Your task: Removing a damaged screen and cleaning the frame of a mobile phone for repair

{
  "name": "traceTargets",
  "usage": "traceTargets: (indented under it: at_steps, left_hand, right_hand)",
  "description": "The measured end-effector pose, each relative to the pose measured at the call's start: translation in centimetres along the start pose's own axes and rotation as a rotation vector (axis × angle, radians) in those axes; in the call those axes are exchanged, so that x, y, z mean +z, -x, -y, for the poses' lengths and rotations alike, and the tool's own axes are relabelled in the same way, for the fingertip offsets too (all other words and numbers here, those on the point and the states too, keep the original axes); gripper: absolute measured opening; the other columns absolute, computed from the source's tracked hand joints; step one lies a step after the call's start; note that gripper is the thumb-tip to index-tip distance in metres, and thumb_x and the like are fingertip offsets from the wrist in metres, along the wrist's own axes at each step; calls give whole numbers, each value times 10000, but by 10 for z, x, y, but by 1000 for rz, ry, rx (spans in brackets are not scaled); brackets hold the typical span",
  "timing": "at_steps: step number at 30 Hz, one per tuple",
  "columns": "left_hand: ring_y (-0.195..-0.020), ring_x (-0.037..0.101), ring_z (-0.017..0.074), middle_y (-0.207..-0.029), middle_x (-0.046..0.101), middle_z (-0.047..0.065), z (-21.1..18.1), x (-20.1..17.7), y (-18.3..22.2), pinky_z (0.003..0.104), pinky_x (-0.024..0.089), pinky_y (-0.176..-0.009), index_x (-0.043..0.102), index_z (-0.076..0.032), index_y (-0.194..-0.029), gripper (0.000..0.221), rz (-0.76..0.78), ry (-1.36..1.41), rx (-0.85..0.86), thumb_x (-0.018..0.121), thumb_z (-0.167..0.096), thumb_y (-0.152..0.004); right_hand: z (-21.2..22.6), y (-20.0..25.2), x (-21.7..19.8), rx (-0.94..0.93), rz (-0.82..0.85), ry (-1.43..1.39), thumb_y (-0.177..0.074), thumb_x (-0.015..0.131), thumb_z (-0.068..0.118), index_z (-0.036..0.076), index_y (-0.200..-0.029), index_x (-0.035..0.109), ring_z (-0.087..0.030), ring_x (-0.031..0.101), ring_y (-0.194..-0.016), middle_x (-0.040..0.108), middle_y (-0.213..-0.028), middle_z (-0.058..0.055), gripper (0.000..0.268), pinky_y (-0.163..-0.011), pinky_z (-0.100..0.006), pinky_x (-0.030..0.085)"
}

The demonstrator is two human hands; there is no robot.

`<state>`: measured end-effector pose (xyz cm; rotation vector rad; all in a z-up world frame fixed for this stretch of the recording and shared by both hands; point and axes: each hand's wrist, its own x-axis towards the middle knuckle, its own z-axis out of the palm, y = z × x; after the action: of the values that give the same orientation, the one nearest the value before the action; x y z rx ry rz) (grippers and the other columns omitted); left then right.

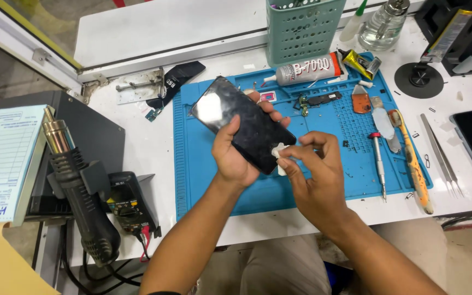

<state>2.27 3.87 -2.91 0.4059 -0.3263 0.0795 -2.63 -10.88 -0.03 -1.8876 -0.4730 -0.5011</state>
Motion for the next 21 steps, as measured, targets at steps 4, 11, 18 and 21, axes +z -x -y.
traceTargets:
  at_steps: [4, 11, 18, 21]
  left_hand:
    - [-1046, 684, 293, -1155, 682, 168, 2, -3, 2, 497, 550, -1005, 531, -8, -1427, 784, -40, 136, -224, 463, -677, -1024]
    - [-1079, 737, 339, -1208, 719, 245, 15, -2, 14, 478, 589, -1006, 536, 58, -1448, 1093, -46, 206, -362, 320, -894, -957]
    - [-1088, 739, 300, -1230, 719, 229, 6, 4, 10, 436, 587, -1012, 589, 63, -1408, 1026, -71, 155, -456, 365, -842, -979]
    - [-1090, 746, 286, -1255, 714, 229, -2, 9, 9, 399, 600, -992, 599, 75, -1396, 1056, -80, 143, -459, 336, -858, -976]
  right_hand:
    - [6, -1, -4, -294, 128, 172, -950, 740, 158, 159, -947, 773, -188, 564, -776, 618, -876, 2, 33, -742, -349, 437]
    - [-9, -23, -2, -443, 271, 115, -946, 726, 138, 106, -914, 762, -257, 590, -741, 664, -854, -48, 58, -714, -369, 474]
    - [-9, -39, -5, -578, 262, 181, -958, 715, 33, 63, -949, 763, -302, 621, -739, 653, -876, -100, 58, -662, -397, 495]
    - [0, -20, -10, -606, 323, 172, -955, 671, 23, 108, -929, 765, -265, 585, -710, 624, -840, -62, 129, -652, -371, 479]
